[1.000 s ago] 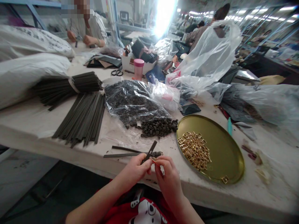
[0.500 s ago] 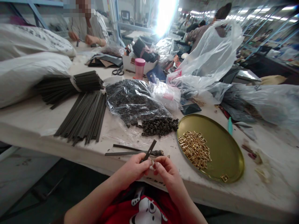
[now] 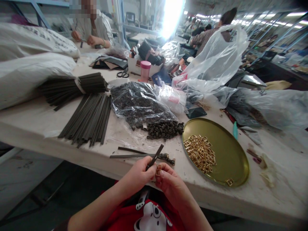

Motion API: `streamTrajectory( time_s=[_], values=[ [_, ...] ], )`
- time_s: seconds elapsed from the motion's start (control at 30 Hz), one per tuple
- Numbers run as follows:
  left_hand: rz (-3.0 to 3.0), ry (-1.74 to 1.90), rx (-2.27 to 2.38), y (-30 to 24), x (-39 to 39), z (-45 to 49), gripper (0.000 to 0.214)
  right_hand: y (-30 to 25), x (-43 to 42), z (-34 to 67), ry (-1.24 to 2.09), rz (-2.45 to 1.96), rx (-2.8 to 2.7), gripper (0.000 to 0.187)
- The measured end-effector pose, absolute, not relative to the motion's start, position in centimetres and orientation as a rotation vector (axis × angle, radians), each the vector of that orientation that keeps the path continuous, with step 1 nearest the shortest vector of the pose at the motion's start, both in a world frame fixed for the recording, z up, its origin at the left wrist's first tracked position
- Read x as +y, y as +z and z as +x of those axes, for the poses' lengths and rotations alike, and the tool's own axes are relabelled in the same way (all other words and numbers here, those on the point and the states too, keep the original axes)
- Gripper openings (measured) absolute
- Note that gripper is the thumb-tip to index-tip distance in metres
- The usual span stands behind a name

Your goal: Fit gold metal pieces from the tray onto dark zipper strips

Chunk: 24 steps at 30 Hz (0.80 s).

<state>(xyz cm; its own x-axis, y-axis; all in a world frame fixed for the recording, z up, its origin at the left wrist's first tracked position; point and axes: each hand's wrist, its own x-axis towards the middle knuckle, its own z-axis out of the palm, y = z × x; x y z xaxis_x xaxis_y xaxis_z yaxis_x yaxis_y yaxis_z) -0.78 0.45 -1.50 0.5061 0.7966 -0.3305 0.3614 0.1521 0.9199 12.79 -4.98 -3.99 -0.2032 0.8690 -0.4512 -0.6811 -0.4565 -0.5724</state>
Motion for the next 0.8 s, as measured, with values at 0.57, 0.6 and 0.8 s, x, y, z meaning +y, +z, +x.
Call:
streamTrajectory(
  time_s=[0.57, 0.6, 0.8],
  values=[
    [1.779, 0.343, 1.206, -2.0, -0.3, -0.3, 0.017, -4.8, -4.5, 12.4, 1.75, -0.994, -0.341, 0.01],
    [1.798, 0.33, 1.214, -2.0, -0.3, -0.3, 0.017, -4.8, -4.4, 12.4, 1.747, -0.991, -0.345, 0.009],
    [1.824, 0.288, 1.209, -2.1, -0.6, -0.1, 0.012, -4.8, -4.5, 12.4, 1.741, -0.969, -0.332, 0.006]
  ],
)
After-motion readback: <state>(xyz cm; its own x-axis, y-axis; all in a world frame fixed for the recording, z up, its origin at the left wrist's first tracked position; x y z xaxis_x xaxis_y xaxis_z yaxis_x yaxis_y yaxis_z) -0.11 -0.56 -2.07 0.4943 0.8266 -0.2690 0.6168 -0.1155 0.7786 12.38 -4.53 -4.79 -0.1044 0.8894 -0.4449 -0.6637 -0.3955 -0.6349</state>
